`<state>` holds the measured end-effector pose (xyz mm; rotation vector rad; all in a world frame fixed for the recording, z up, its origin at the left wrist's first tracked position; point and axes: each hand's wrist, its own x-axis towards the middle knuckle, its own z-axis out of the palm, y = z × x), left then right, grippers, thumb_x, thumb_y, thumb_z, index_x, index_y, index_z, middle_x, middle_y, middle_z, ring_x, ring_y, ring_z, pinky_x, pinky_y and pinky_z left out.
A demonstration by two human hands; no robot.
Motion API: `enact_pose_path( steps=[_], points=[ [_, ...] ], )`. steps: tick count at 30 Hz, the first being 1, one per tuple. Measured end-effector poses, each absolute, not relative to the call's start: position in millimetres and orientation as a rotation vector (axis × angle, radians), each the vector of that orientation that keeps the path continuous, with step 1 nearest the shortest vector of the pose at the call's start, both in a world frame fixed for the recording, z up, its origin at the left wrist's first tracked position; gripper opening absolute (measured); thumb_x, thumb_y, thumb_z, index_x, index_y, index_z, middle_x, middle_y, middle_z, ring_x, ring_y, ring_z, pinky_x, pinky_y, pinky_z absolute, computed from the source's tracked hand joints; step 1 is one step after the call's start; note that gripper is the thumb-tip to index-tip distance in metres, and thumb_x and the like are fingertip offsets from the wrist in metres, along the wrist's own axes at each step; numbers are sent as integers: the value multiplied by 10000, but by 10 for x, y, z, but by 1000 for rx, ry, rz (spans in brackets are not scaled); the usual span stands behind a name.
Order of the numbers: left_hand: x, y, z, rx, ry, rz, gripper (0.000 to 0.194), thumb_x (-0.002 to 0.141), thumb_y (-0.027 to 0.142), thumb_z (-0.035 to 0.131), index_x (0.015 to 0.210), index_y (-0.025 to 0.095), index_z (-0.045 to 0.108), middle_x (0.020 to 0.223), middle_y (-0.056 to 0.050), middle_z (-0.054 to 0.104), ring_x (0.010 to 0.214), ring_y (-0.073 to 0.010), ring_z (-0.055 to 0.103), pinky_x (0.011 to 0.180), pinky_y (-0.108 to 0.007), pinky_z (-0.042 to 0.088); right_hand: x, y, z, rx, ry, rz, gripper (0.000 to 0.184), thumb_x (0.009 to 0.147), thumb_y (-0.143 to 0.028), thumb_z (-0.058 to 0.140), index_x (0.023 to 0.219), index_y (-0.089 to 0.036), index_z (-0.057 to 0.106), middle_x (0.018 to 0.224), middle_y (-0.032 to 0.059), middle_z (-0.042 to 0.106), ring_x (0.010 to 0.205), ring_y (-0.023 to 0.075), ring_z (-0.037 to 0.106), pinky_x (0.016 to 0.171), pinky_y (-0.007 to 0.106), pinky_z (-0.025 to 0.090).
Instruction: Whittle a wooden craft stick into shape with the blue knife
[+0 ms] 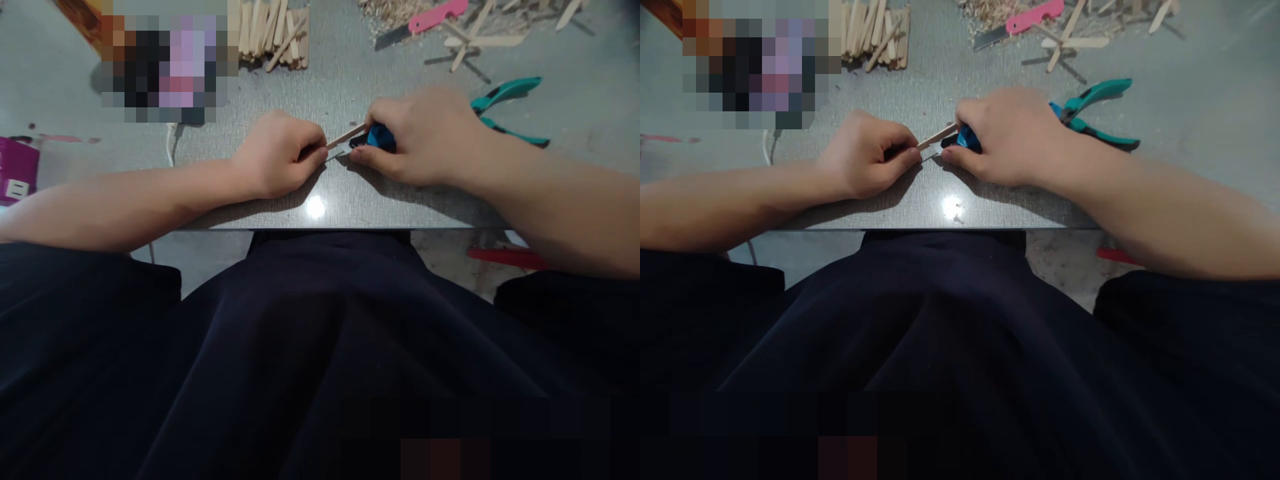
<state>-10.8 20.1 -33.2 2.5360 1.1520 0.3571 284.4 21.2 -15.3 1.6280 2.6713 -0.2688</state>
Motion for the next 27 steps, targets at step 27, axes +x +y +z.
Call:
enact_pose_path(
  steps=[27],
  points=[
    [-99,208,-377,2553,1212,412,327,1115,539,578,883,332,681,736,-68,670,707,-297,606,750,-507,411,2877,234,-173,1587,2704,-246,792,1169,-1037,392,1384,-431,856,1010,157,872,1128,490,789,904,641,558]
  ],
)
